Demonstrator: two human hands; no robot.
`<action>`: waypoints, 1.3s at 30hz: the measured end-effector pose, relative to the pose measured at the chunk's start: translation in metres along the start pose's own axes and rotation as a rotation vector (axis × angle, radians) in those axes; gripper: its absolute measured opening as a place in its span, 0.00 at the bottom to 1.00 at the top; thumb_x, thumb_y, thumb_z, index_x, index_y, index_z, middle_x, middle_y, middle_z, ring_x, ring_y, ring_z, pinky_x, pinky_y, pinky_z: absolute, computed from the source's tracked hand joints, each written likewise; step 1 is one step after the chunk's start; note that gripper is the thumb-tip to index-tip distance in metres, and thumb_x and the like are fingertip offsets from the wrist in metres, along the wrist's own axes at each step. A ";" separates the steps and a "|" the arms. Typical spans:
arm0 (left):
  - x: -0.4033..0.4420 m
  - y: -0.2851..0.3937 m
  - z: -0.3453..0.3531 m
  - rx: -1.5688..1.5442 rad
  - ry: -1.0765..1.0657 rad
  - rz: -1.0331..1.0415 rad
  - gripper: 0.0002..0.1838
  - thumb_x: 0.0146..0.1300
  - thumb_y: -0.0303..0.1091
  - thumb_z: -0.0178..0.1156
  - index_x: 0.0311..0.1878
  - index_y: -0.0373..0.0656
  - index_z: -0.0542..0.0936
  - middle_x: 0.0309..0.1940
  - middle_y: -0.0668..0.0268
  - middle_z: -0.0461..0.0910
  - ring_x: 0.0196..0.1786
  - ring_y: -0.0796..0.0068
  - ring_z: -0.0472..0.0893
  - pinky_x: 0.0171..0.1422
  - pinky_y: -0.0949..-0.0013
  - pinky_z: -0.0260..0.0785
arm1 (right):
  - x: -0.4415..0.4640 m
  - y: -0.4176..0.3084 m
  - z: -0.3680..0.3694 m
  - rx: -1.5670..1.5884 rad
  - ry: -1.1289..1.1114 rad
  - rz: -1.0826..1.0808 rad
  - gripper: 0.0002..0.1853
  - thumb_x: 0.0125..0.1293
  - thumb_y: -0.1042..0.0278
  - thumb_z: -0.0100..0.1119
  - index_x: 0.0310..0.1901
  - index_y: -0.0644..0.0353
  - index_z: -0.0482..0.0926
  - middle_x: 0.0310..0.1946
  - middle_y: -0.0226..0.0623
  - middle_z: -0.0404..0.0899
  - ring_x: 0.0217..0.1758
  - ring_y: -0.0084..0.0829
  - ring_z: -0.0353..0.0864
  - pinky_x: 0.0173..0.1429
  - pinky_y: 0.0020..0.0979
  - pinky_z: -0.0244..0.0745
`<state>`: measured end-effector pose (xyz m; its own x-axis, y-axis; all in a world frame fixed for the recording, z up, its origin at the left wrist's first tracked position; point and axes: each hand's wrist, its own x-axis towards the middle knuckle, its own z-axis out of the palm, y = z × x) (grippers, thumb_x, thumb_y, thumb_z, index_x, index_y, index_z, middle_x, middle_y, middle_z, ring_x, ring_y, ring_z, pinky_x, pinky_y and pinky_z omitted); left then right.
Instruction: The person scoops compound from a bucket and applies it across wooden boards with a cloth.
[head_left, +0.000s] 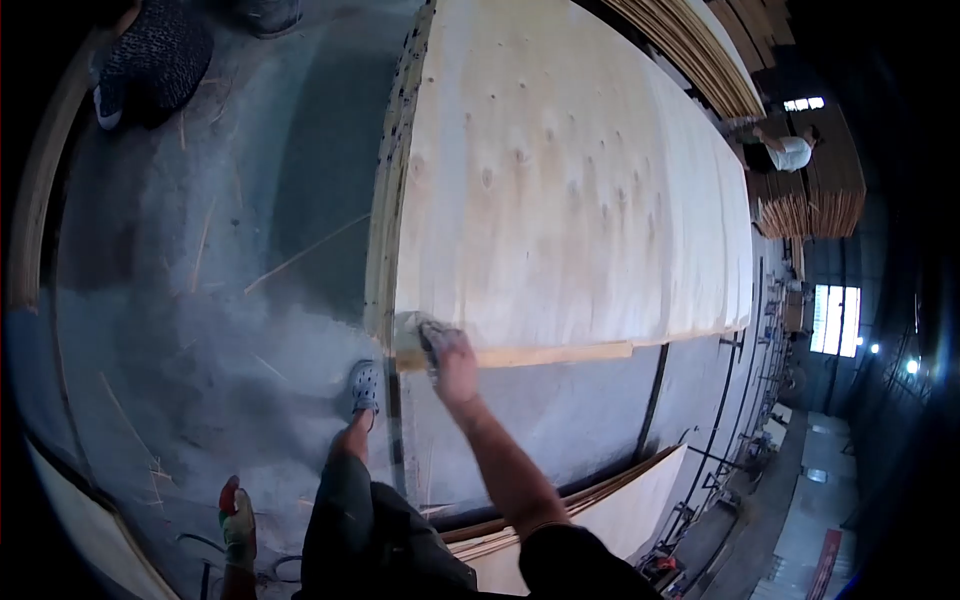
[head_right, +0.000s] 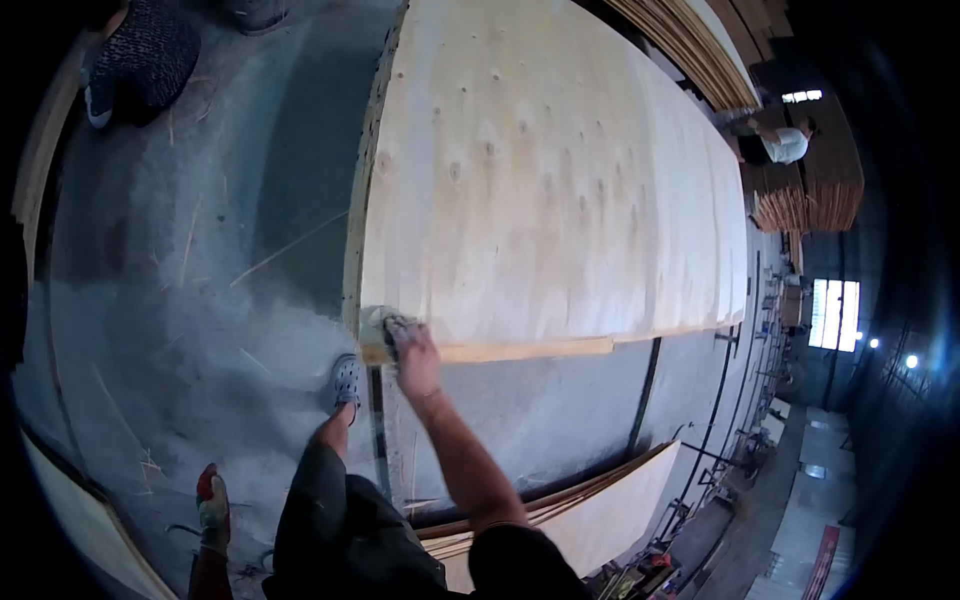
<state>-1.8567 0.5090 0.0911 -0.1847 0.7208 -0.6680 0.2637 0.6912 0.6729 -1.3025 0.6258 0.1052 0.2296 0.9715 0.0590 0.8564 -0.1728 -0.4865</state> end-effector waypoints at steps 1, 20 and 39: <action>-0.005 0.007 -0.010 0.011 0.006 0.009 0.19 0.77 0.32 0.54 0.67 0.38 0.73 0.62 0.61 0.77 0.63 0.70 0.75 0.70 0.68 0.65 | -0.007 -0.017 0.017 -0.050 -0.011 0.083 0.27 0.53 0.82 0.58 0.59 0.57 0.80 0.58 0.47 0.80 0.58 0.48 0.79 0.62 0.42 0.77; 0.286 0.378 -0.021 0.131 -0.321 0.121 0.17 0.79 0.35 0.53 0.65 0.37 0.76 0.61 0.64 0.78 0.64 0.75 0.76 0.71 0.70 0.66 | 0.108 -0.078 -0.154 1.111 0.911 1.017 0.20 0.72 0.74 0.52 0.63 0.67 0.76 0.59 0.42 0.79 0.58 0.32 0.80 0.51 0.33 0.84; 0.657 1.133 0.049 0.161 -0.064 0.330 0.17 0.77 0.40 0.56 0.62 0.42 0.77 0.52 0.63 0.82 0.55 0.71 0.80 0.61 0.66 0.72 | 1.205 -0.396 -0.410 1.451 0.238 0.024 0.15 0.68 0.82 0.58 0.56 0.66 0.80 0.44 0.30 0.79 0.44 0.23 0.78 0.49 0.25 0.73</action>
<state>-1.6335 1.7634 0.3990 -0.0063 0.8954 -0.4453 0.4455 0.4012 0.8003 -1.1753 1.7981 0.7259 0.4287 0.8970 0.1079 -0.3196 0.2623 -0.9105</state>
